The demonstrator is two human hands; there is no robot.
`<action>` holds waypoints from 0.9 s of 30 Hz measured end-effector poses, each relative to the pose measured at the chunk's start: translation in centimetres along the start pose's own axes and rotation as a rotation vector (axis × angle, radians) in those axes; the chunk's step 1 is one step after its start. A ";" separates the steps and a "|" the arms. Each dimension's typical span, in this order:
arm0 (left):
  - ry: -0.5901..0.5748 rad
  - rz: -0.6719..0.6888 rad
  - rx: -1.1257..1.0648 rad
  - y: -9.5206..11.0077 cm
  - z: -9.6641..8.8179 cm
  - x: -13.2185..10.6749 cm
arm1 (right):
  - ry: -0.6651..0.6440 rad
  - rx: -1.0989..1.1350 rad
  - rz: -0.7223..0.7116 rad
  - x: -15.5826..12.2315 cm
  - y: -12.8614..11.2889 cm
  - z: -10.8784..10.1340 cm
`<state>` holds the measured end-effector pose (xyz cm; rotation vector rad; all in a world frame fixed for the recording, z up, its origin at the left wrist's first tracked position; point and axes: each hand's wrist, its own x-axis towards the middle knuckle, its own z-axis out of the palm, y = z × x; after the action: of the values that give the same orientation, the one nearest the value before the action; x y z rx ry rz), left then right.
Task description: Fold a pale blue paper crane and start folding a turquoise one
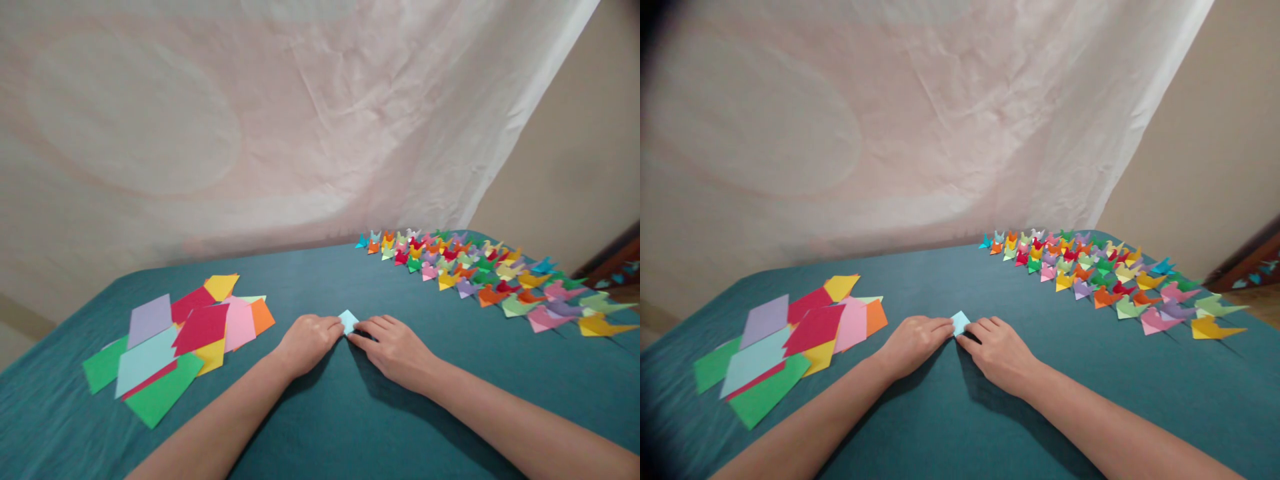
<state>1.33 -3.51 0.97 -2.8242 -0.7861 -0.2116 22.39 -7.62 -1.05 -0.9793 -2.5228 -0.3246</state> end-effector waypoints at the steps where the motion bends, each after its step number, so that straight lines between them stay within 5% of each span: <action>1: 0.006 0.000 -0.001 0.0 0.0 0.0 | -0.003 0.001 0.000 0.0 0.0 0.0; 18: -0.022 0.002 0.024 -0.1 0.2 0.0 | -0.039 0.008 0.018 0.0 -0.2 -0.1; 27: 0.061 -0.010 0.035 0.0 0.6 -0.1 | -0.078 0.044 0.085 0.2 -0.4 -0.4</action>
<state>1.31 -3.36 0.37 -2.7680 -0.7836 -0.2816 22.09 -7.96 -0.57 -1.0979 -2.5374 -0.2092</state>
